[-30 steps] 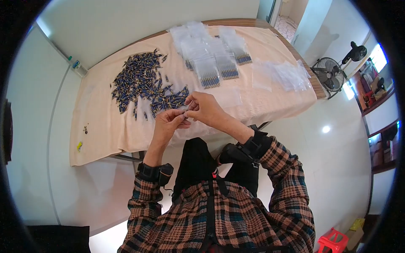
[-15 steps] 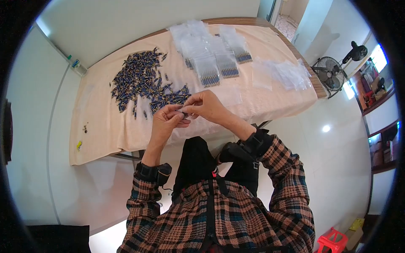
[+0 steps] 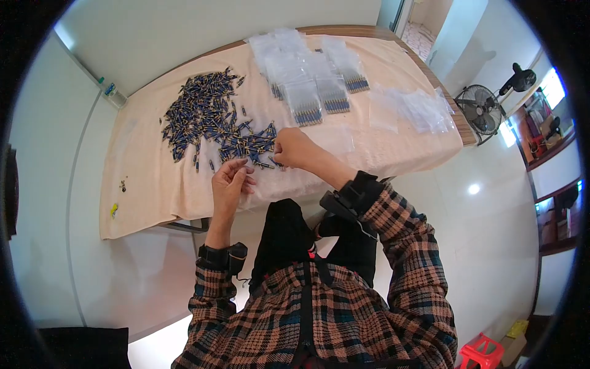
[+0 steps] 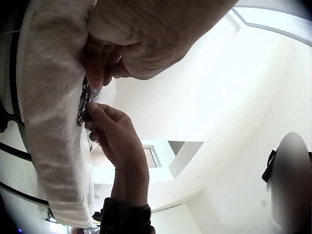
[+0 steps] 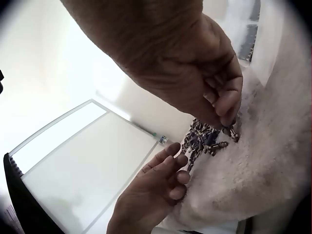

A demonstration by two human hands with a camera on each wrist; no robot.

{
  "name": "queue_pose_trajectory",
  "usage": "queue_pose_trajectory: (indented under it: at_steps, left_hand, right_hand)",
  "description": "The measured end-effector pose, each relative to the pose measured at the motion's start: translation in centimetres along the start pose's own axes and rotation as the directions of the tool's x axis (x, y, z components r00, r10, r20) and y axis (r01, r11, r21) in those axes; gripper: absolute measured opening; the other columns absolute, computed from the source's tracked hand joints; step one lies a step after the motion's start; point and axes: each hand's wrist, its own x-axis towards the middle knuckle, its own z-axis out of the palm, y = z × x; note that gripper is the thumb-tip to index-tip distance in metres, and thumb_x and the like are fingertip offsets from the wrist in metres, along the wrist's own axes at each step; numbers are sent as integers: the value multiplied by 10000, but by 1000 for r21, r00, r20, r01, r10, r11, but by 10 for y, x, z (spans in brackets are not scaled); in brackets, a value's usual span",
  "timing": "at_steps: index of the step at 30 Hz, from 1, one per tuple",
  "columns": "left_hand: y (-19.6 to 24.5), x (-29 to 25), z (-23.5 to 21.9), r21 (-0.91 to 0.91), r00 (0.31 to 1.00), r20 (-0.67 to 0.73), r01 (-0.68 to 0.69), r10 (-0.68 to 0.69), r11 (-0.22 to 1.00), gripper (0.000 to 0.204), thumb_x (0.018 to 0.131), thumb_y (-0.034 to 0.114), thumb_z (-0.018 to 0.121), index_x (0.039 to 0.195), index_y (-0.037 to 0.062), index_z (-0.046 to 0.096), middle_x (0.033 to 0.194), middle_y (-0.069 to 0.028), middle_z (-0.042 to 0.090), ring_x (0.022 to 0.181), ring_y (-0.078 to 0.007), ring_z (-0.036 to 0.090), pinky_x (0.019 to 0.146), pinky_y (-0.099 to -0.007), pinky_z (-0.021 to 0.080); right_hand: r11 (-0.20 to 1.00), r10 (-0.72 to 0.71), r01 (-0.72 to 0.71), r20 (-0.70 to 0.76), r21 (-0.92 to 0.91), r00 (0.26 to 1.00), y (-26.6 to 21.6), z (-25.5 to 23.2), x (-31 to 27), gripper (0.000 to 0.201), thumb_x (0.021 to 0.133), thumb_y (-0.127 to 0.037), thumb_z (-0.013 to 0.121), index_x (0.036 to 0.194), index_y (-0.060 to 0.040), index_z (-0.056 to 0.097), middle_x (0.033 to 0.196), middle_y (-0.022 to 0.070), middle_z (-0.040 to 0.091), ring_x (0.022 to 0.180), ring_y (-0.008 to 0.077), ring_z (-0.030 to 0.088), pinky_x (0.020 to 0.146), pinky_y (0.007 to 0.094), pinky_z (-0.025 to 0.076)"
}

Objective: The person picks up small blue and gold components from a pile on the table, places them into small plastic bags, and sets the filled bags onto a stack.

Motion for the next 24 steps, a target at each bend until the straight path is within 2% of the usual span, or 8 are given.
queue_pose_trajectory:
  at_steps: [5, 9, 14, 17, 18, 19, 21, 24]
  left_hand:
    - [-6, -4, -1, -1, 1000, -4, 0, 0, 1000, 213, 932, 58, 521, 1118, -35, 565, 883, -100, 642, 658, -119, 625, 505, -212, 508]
    - [-10, -5, -3, 9, 1000, 18, -4, 4, 1000, 211, 943, 94, 536, 1119, -15, 575, 904, -91, 644, 671, -111, 624, 511, -204, 497]
    - [-9, -8, 1, 27, 999, 38, -8, 7, 1000, 207, 943, 90, 537, 1116, -16, 579, 887, -82, 646, 660, -102, 617, 494, -193, 475]
    - [-4, -10, 2, 49, 999, 50, -15, 12, 999, 205, 944, 95, 537, 1109, -17, 584, 888, -82, 649, 661, -102, 618, 487, -192, 470]
    - [-4, -11, 3, 58, 998, 59, -9, 5, 998, 204, 946, 100, 536, 1104, -18, 587, 893, -83, 651, 664, -103, 620, 485, -193, 471]
    - [-3, -13, 6, 66, 998, 67, -1, -4, 998, 204, 948, 105, 534, 1100, -19, 590, 898, -84, 654, 668, -105, 623, 483, -195, 471]
    - [-2, -15, 15, 41, 996, 90, 12, -15, 999, 204, 948, 108, 527, 1086, -25, 594, 898, -90, 654, 655, -104, 622, 468, -196, 466]
    - [2, -16, 33, -4, 988, 151, 39, -38, 999, 210, 948, 115, 511, 1060, -38, 602, 898, -101, 655, 629, -104, 620, 438, -198, 455]
  right_hand:
    - [994, -22, 23, 11, -105, 1000, 1, 11, 16, 169, 719, -87, 665, 627, 53, 640, 522, 122, 614, 465, 176, 624, 456, 304, 496]
    - [971, -26, 33, 30, -236, 999, 0, 11, 21, 179, 720, -99, 669, 627, 51, 642, 523, 119, 615, 471, 182, 630, 462, 308, 499]
    - [951, -38, 49, 41, -306, 998, 2, 9, 25, 178, 712, -96, 671, 628, 59, 646, 508, 122, 604, 462, 173, 623, 477, 296, 502]
    - [999, -14, 17, 85, -27, 996, 8, 1, 20, 164, 746, -100, 679, 693, 54, 671, 551, 92, 625, 484, 127, 606, 477, 264, 492]
    - [999, -17, 19, 87, -31, 996, 11, -2, 16, 164, 746, -100, 679, 693, 54, 671, 551, 92, 625, 484, 127, 606, 477, 264, 492]
    - [990, -6, -7, 89, 140, 996, 6, -7, 7, 164, 756, -108, 682, 716, 52, 675, 585, 85, 633, 518, 116, 612, 481, 257, 493]
    - [882, 18, -61, 95, 467, 995, -3, -11, -12, 169, 775, -123, 688, 763, 46, 683, 652, 71, 649, 586, 95, 622, 491, 244, 496]
    - [816, -25, -32, 90, 577, 996, -5, -4, -33, 159, 805, -120, 677, 814, 39, 685, 666, 50, 645, 577, 91, 606, 485, 229, 490]
